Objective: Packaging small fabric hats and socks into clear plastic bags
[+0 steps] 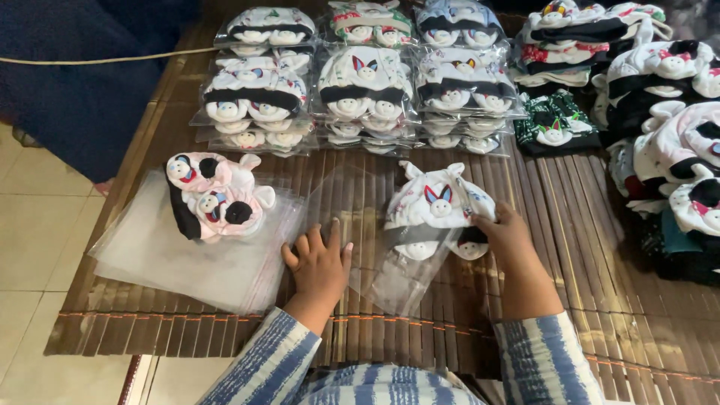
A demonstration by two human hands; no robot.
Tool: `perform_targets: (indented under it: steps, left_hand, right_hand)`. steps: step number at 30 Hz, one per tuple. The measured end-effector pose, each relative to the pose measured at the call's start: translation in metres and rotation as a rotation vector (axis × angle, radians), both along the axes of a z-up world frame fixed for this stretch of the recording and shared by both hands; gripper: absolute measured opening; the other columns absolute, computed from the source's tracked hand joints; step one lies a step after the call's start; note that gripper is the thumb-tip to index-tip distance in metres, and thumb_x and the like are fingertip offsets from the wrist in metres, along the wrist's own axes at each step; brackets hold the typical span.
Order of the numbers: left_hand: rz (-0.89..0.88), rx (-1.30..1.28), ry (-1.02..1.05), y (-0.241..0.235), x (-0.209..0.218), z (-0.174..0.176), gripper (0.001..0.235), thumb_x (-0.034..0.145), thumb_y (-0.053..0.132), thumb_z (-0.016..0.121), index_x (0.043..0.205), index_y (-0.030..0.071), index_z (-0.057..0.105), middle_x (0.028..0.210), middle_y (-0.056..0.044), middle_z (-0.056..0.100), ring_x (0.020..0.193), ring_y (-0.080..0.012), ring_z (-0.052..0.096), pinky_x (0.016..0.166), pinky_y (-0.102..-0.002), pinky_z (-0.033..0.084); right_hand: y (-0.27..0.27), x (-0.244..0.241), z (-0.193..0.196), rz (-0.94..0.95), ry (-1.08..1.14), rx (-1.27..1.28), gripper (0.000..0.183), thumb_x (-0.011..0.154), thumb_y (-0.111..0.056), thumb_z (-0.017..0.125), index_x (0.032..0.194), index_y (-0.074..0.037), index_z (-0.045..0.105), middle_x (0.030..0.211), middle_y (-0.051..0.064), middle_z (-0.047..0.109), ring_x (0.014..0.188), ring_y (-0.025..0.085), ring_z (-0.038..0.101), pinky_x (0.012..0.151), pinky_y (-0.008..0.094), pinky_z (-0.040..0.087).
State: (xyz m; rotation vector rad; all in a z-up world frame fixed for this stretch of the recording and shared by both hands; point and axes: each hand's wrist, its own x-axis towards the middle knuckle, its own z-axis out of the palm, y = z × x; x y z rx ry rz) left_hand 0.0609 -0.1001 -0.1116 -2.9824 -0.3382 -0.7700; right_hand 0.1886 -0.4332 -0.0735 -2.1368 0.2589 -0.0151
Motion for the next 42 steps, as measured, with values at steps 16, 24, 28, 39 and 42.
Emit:
perform_targets:
  steps: [16, 24, 28, 39, 42]
  left_hand:
    - [-0.217, 0.088, 0.412, 0.026, 0.022, 0.066, 0.068, 0.083, 0.046, 0.070, 0.146, 0.023, 0.054, 0.134, -0.012, 0.058, 0.111, -0.0295, 0.055, 0.111, -0.077, 0.017]
    - [-0.714, -0.006, -0.065, -0.061, 0.049, 0.094, 0.029, 0.087, 0.015, 0.068, 0.116, 0.019, 0.071, 0.118, -0.011, 0.065, 0.120, -0.0338, 0.059, 0.109, -0.072, 0.033]
    - [-0.985, -0.012, -0.017, -0.115, 0.064, 0.090, 0.044, 0.083, 0.007, 0.071, 0.126, 0.016, 0.066, 0.122, -0.010, 0.063, 0.124, -0.0317, 0.058, 0.114, -0.067, 0.032]
    - [-1.157, 0.010, -0.224, -0.157, 0.105, 0.056, 0.025, 0.088, 0.025, 0.073, 0.113, 0.024, 0.070, 0.119, -0.006, 0.068, 0.120, -0.0307, 0.061, 0.109, -0.067, 0.040]
    - [-1.154, -0.025, -0.136, -0.158, 0.100, 0.058, 0.027, 0.094, 0.033, 0.064, 0.119, 0.024, 0.067, 0.123, -0.004, 0.067, 0.123, -0.0287, 0.058, 0.114, -0.064, 0.034]
  right_hand:
    - [-0.144, 0.050, 0.009, 0.084, 0.123, -0.329, 0.060, 0.081, -0.040, 0.082, 0.132, -0.013, 0.066, 0.110, 0.030, 0.071, 0.108, 0.049, 0.067, 0.086, 0.056, 0.052]
    - [-0.100, 0.029, 0.035, 0.119, 0.214, -0.501, 0.087, 0.072, -0.056, 0.085, 0.131, 0.000, 0.056, 0.125, 0.035, 0.065, 0.122, 0.050, 0.062, 0.105, 0.057, 0.048]
    - [-0.088, 0.022, 0.035, 0.106, 0.243, -0.569, 0.079, 0.073, -0.056, 0.083, 0.126, -0.004, 0.056, 0.124, 0.030, 0.067, 0.116, 0.047, 0.066, 0.099, 0.056, 0.053]
    - [-0.048, -0.005, 0.035, -0.096, -0.271, -0.894, 0.061, 0.072, -0.027, 0.090, 0.114, -0.006, 0.050, 0.100, 0.016, 0.054, 0.085, 0.042, 0.070, 0.068, 0.050, 0.062]
    - [-0.036, -0.005, 0.031, -0.102, -0.443, -0.969, 0.068, 0.071, -0.024, 0.087, 0.127, -0.004, 0.053, 0.099, 0.015, 0.056, 0.088, 0.037, 0.065, 0.066, 0.050, 0.058]
